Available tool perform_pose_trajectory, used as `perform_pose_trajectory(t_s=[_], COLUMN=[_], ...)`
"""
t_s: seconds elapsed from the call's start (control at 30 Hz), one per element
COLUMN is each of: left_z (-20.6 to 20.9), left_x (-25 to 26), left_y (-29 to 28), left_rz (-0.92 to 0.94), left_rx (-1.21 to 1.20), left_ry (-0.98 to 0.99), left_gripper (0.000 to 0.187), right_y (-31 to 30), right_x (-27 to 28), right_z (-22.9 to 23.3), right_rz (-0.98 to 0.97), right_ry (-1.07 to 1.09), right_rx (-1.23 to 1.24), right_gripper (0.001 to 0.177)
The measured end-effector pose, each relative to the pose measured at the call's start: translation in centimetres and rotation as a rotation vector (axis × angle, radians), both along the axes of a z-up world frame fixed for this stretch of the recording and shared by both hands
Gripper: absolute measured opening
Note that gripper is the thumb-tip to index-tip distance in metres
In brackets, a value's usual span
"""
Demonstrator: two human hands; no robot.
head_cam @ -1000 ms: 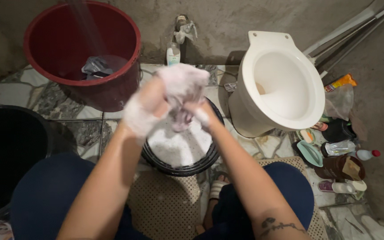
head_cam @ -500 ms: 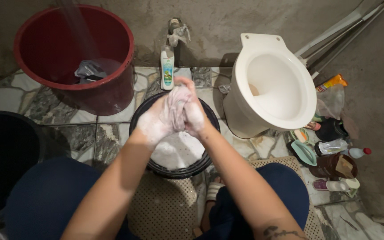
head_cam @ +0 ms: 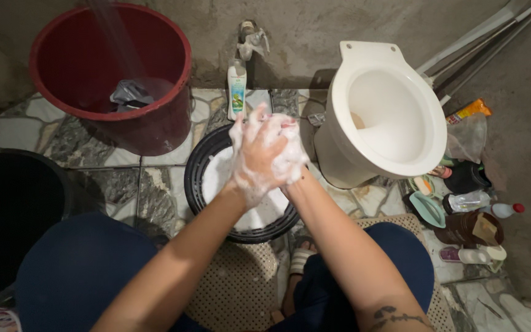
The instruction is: The person washes clothes by hand in a bucket filled with soapy water, scrubbing different items with a bar of soap, rinsing them, and wringing them out.
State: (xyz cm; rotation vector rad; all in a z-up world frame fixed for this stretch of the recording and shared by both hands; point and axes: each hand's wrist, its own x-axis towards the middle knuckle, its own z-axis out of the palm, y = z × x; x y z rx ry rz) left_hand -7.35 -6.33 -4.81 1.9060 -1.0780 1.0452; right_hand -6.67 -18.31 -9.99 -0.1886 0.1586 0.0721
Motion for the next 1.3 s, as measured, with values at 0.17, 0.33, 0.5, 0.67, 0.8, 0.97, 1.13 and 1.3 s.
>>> perform_pose_trajectory(t_s=[0.17,0.33,0.5,0.67,0.8,0.97,1.13,1.3], left_z=[-2.7,-4.8,-4.7,-4.2,-4.4,-4.7,-4.9,-5.0], left_x=[2.3,3.4,3.2,3.5,3.4,3.7,3.6,3.4], left_y=[0.2,-0.2,-1.5,-2.1,-2.1,-1.9,-1.6,-1.6], left_rz=[-0.151,-0.138,-0.171,-0.323,-0.339,-0.305,-0.281,-0.281], left_rx=[0.184,0.052,-0.015,0.149,0.188,0.151,0.110,0.090], left_ry=[0.045,0.280,0.440,0.631,0.660,0.654,0.669,0.687], left_gripper=[0.035,0.034,0.033,0.032,0.031,0.031,0.030,0.029], right_y=[1.0,2.2,0.0,-2.1,-2.3,-2.0,-1.6,-1.0], right_x=[-1.5,-1.9,0.4,0.8,0.6,0.7,1.0,0.7], right_z=[-0.7,2.1,-1.5,-7.4,-9.5,-10.3,-10.9,-9.6], right_rz=[-0.142,0.142,0.112,0.088,0.088,0.108,0.129,0.112], right_ry=[-0.700,-0.004,-0.060,-0.084,-0.074,-0.066,-0.074,-0.039], right_rx=[-0.663,-0.138,-0.129,-0.135,-0.122,-0.121,-0.161,-0.082], right_gripper=[0.030,0.050,0.049,0.048,0.047,0.046,0.046,0.058])
